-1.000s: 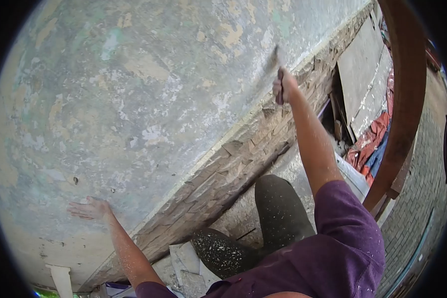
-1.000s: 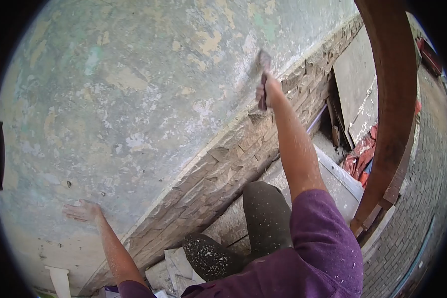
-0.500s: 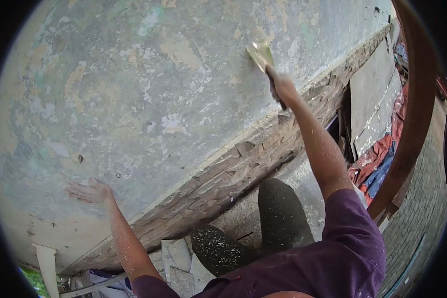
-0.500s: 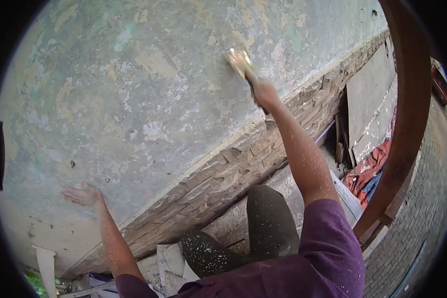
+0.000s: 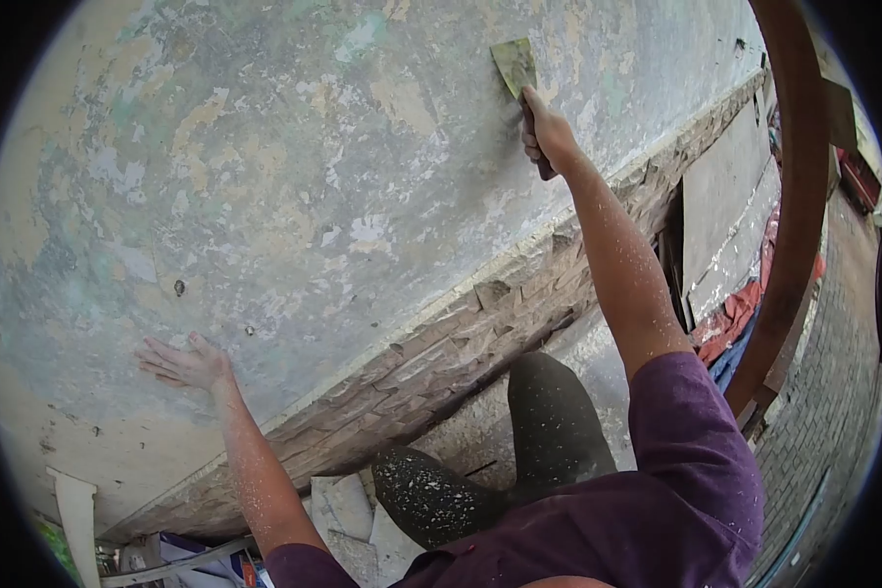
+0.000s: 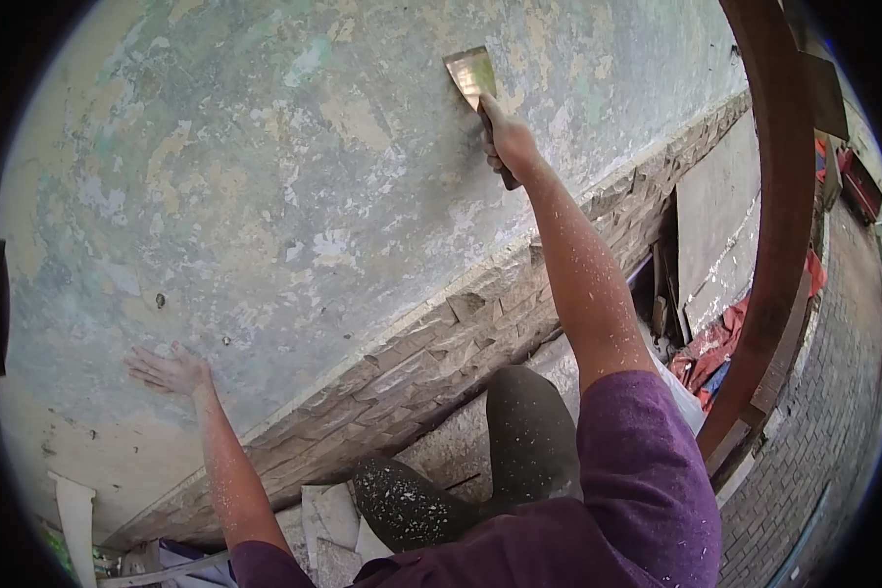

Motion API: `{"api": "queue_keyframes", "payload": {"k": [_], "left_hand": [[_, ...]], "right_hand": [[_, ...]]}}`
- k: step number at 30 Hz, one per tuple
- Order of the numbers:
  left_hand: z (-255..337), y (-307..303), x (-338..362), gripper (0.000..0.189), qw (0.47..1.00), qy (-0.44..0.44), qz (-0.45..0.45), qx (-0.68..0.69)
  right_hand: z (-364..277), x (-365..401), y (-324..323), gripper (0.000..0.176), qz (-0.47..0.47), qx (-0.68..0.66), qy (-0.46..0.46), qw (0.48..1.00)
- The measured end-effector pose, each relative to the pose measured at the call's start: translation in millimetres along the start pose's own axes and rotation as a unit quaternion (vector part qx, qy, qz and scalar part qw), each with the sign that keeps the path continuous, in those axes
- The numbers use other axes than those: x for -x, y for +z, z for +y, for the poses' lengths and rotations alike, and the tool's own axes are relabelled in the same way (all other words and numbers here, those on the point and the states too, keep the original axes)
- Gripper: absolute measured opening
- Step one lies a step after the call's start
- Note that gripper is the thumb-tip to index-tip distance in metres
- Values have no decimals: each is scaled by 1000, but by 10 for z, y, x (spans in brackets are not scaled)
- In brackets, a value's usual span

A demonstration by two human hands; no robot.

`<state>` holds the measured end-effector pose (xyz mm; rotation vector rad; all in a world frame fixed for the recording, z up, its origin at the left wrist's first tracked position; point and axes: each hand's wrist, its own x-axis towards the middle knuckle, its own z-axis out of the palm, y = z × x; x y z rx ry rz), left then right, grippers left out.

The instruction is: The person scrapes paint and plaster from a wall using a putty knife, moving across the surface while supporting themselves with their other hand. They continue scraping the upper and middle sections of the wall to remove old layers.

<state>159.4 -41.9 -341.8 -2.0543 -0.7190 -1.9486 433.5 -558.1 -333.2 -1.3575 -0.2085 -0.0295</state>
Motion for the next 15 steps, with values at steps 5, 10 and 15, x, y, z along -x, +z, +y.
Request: {"api": "queue_keyframes", "payload": {"k": [5,10,15], "left_hand": [[-9,-9,9,84,1000,-8,-2,6],[-62,-10,20,84,1000,5,-1,3],[-22,-62,-15,83,1000,10,-5,14]], "right_hand": [[1400,1015,28,57,28,-13,207,978],[148,3,-429,54,65,-91,62,992],[533,612,-89,50,34,-141,206,968]]}}
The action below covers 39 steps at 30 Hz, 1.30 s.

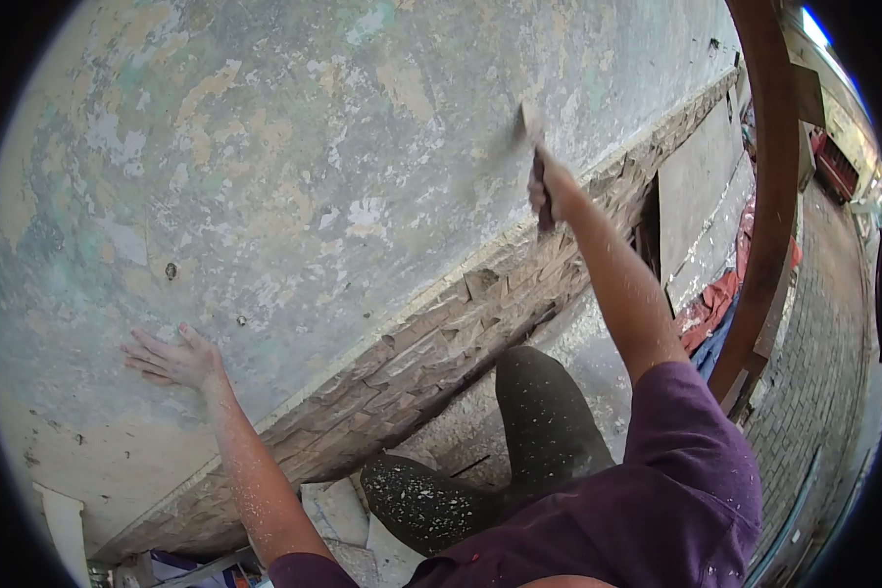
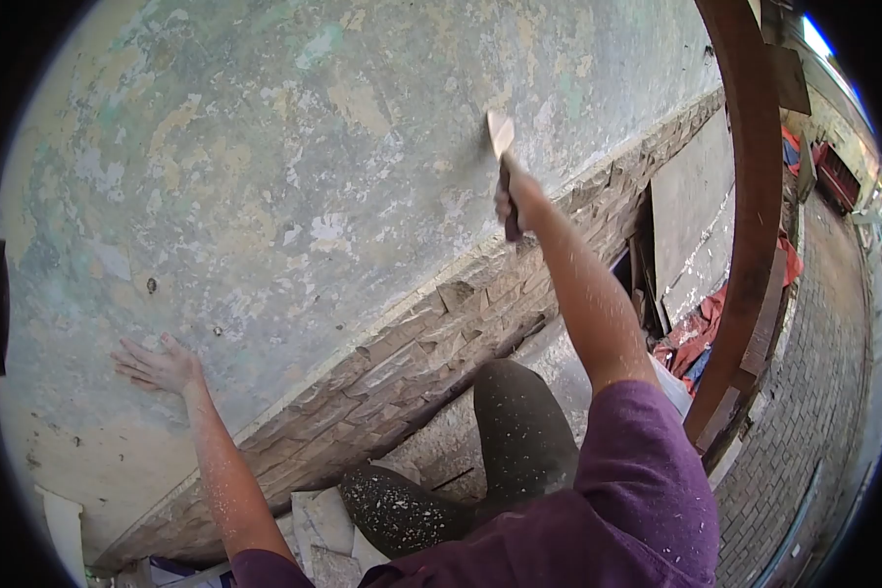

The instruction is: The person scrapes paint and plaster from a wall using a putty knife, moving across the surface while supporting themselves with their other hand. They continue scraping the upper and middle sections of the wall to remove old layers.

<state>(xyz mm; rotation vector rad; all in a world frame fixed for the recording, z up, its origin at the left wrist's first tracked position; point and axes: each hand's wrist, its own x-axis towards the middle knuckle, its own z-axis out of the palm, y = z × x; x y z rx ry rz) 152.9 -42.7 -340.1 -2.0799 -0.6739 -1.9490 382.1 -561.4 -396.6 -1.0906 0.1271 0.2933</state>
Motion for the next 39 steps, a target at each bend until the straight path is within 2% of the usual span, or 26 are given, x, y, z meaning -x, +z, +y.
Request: {"api": "queue_keyframes", "payload": {"k": [1,3,4,6,7,9,11,13,15,16,17,19,20,21,23,25,27,29,30,31,33,34,35,37,39], "left_hand": [[17,-10,23,83,1000,3,1,3],[-24,21,56,83,1000,3,3,-1],[-59,25,49,83,1000,9,-2,-3],[-76,47,25,83,1000,10,8,-8],[-77,51,36,82,1000,14,9,-2],[-57,35,11,82,1000,9,-4,-3],[-48,-1,78,82,1000,0,-12,3],[-84,8,54,82,1000,12,-20,3],[-125,19,101,81,1000,25,-9,6],[-119,39,95,81,999,32,0,9],[-106,50,75,81,999,37,-5,13],[-104,45,89,82,1000,22,-1,8],[-75,54,83,82,1000,14,0,13],[-71,37,75,82,1000,16,-5,11],[-81,16,129,82,1000,27,-13,9],[-83,14,145,81,1000,14,-16,18],[-107,14,187,80,1000,16,-9,19],[-42,51,159,79,1000,10,6,29],[-39,15,161,78,1000,16,-3,27],[-59,-2,166,78,999,23,-7,22],[-114,-31,243,77,999,24,-19,19],[-110,-9,244,76,999,19,-30,18],[-107,33,254,76,999,22,-21,18],[-126,64,323,76,1000,23,-7,4],[-100,85,277,75,1000,26,-3,5]], "right_hand": [[229,22,-24,51,-10,-21,60,998],[42,-138,-47,51,-14,-34,-6,999],[-367,-231,-41,51,-9,-33,-30,999],[-1164,-394,1,55,22,32,-140,989],[-1258,-323,141,53,49,13,-133,990],[-610,-225,145,57,-1,53,-102,993],[430,82,234,59,50,65,-9,997],[571,44,205,59,75,31,24,996],[-33,-290,127,59,19,-56,-44,997],[-362,-387,158,61,39,-61,-73,995],[-420,-359,208,60,55,-70,-60,994],[105,-123,210,60,46,-9,-19,999],[362,124,302,59,61,36,45,996],[289,95,255,59,64,40,42,996],[19,-120,150,57,35,13,-23,999],[-708,-294,23,56,50,-17,-44,998],[-488,-337,-1,56,-10,-47,-44,998],[335,120,236,59,-1,21,48,999],[663,341,355,60,7,3,108,994],[714,277,369,58,-9,-21,141,990],[182,-46,259,56,26,-64,14,998],[-316,-235,197,57,38,-76,-54,995],[-748,-405,103,56,44,-82,-58,994],[-845,-512,68,56,64,-90,-76,991],[-230,-190,86,56,45,-26,-5,999]]}}
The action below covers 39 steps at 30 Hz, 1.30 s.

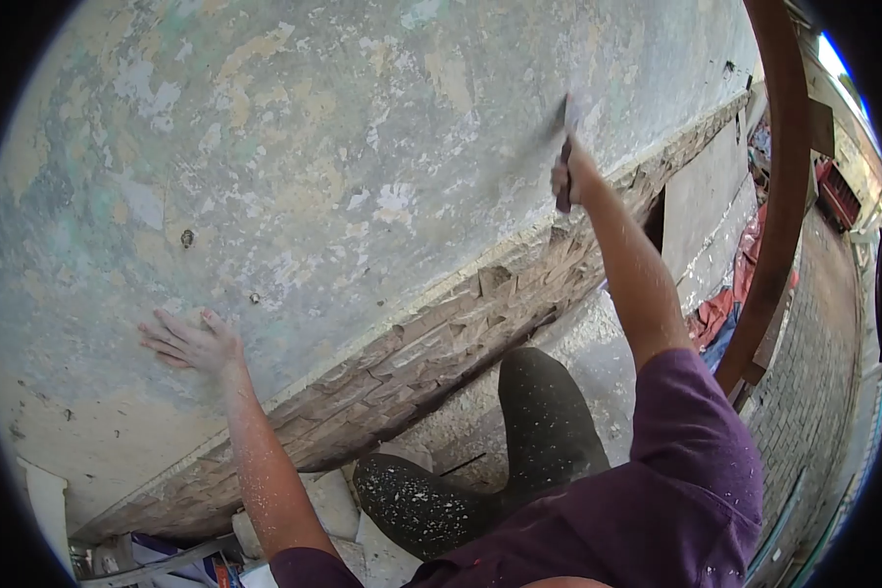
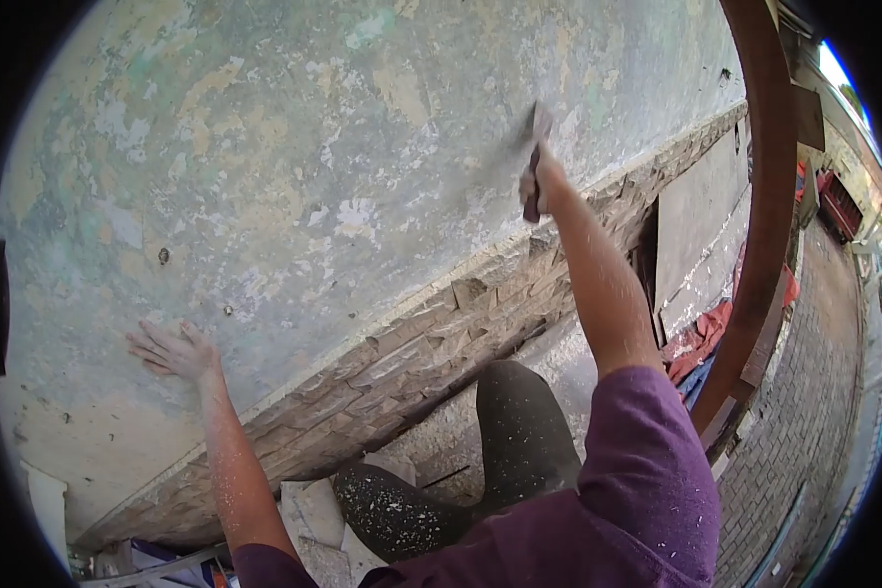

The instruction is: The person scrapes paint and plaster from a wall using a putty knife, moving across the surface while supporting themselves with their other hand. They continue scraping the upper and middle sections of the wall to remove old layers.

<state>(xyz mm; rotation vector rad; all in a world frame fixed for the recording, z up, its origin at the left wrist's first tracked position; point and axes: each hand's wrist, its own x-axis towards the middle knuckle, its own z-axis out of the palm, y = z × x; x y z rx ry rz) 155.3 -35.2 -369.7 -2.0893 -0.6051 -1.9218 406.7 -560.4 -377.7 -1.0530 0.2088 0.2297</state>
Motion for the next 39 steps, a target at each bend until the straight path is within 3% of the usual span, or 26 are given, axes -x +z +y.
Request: {"api": "queue_keyframes", "payload": {"k": [1,2,4,6,8,10,12,14,16,18,20,22,24,26,27,29,30,32,33,34,36,37,38,39], "left_hand": [[-16,-30,43,74,1000,3,1,-8],[-37,-45,59,74,1000,2,2,-13],[-48,-45,54,76,1000,16,-3,-1],[35,-13,25,76,1000,12,4,3],[14,-111,69,78,1000,12,-6,14],[-30,-62,37,80,1000,15,4,19],[-92,-44,38,80,999,6,-24,38],[-154,-104,63,80,997,8,-67,48],[-229,-263,22,79,993,13,-101,54],[-242,-520,-35,78,986,22,-151,66],[-204,-830,-106,71,945,-34,-263,190],[140,-1285,166,64,864,-148,-362,318],[524,-1778,432,59,783,-198,-447,384],[577,-1820,792,42,784,-226,-351,461],[479,-1849,836,42,793,-229,-341,451],[294,-1877,897,23,680,-432,-329,492],[203,-1897,934,23,685,-437,-317,489],[-51,-1955,1017,14,660,-496,-231,514],[-275,-1991,1137,14,650,-518,-259,492],[-461,-2009,1308,14,653,-520,-251,489],[-805,-1999,1686,23,632,-627,-220,399],[-989,-1971,1875,23,635,-626,-217,397],[-1184,-1937,2060,27,755,-560,-240,242],[-1360,-1929,2200,32,840,-473,-255,77]], "right_hand": [[300,69,-98,58,1,-2,81,997],[189,-7,-162,58,-3,0,83,997],[-335,-245,-405,57,-45,62,-8,997],[-1235,-116,-140,53,17,52,-65,996],[-1514,-170,29,53,-2,48,-95,994],[-1127,-88,218,53,8,86,-94,992],[-166,95,188,56,-50,169,-123,977],[775,581,295,53,-25,281,-69,957],[1487,873,409,42,-119,171,40,977],[1984,1153,753,36,-214,108,5,971],[2230,1458,1249,29,-306,80,-31,948],[2320,1887,1843,35,-304,64,-83,947],[2489,2144,2278,36,-358,76,-177,914],[2541,2494,2563,35,-404,69,-93,908],[2572,2650,2681,36,-424,101,-83,896],[2705,2894,2890,43,-465,138,-94,870],[2739,2865,3012,43,-476,142,-93,863],[2753,2626,3396,52,-526,277,-285,752],[2576,2544,3645,55,-430,315,-514,672],[2349,2451,3897,58,-303,329,-708,547],[2182,2174,4277,59,-182,356,-819,412],[2179,2131,4334,59,-184,352,-819,414],[2198,2102,4392,58,-160,406,-821,369],[2231,2083,4439,57,-135,460,-817,321]]}}
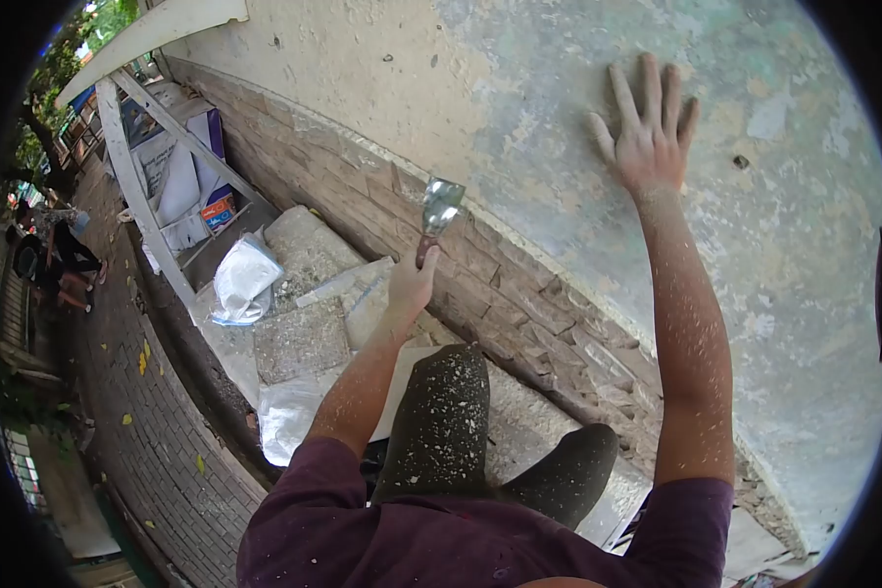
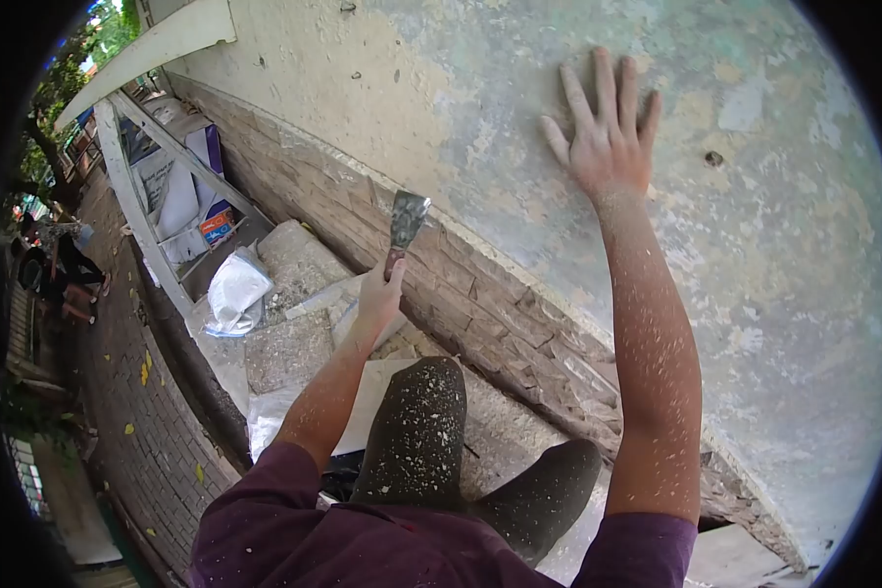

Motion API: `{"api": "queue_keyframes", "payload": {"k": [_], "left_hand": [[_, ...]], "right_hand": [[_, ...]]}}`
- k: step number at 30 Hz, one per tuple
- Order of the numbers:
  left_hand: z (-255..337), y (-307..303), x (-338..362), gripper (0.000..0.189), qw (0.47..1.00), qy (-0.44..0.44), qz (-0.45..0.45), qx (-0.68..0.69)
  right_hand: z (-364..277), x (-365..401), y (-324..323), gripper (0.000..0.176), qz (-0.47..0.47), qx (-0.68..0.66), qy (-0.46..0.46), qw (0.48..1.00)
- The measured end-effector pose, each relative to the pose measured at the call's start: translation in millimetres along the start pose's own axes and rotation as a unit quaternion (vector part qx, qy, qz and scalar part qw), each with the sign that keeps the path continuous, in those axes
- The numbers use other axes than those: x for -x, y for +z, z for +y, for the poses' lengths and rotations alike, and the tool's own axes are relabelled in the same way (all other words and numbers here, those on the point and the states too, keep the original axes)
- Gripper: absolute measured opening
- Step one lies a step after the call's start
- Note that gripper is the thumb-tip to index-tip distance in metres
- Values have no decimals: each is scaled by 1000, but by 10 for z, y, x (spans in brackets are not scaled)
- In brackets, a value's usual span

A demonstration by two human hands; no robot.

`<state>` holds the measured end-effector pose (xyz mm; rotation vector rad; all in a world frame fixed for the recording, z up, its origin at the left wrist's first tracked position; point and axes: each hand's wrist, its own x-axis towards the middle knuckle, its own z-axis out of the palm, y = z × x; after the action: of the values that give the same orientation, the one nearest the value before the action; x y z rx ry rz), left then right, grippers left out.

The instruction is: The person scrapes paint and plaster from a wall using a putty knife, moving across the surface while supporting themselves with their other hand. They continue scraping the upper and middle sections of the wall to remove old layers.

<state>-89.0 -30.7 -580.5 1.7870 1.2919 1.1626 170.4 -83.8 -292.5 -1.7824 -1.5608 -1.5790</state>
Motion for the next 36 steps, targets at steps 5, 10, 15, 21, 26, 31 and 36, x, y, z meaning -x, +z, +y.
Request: {"api": "queue_keyframes", "payload": {"k": [5,10,15,21,26,31,36], "left_hand": [[-436,-32,-476,39,995,-18,-45,-84],[656,100,-1303,45,998,54,3,12],[601,95,-1276,43,998,26,5,52],[655,-18,-1834,51,997,52,43,-36],[305,-71,-1469,50,1000,19,7,-2],[-124,-22,-1352,49,993,105,44,29],[533,-206,-1781,48,1000,-22,1,8]], "right_hand": [[-43,-9,46,58,-25,34,14,999],[-42,1,74,58,-17,29,16,999],[-49,8,65,59,-30,53,11,998],[-58,21,89,59,-7,32,14,999],[-47,17,58,59,-30,38,10,999],[-43,7,79,58,-17,26,15,999],[-45,14,79,59,-29,30,14,999]]}}
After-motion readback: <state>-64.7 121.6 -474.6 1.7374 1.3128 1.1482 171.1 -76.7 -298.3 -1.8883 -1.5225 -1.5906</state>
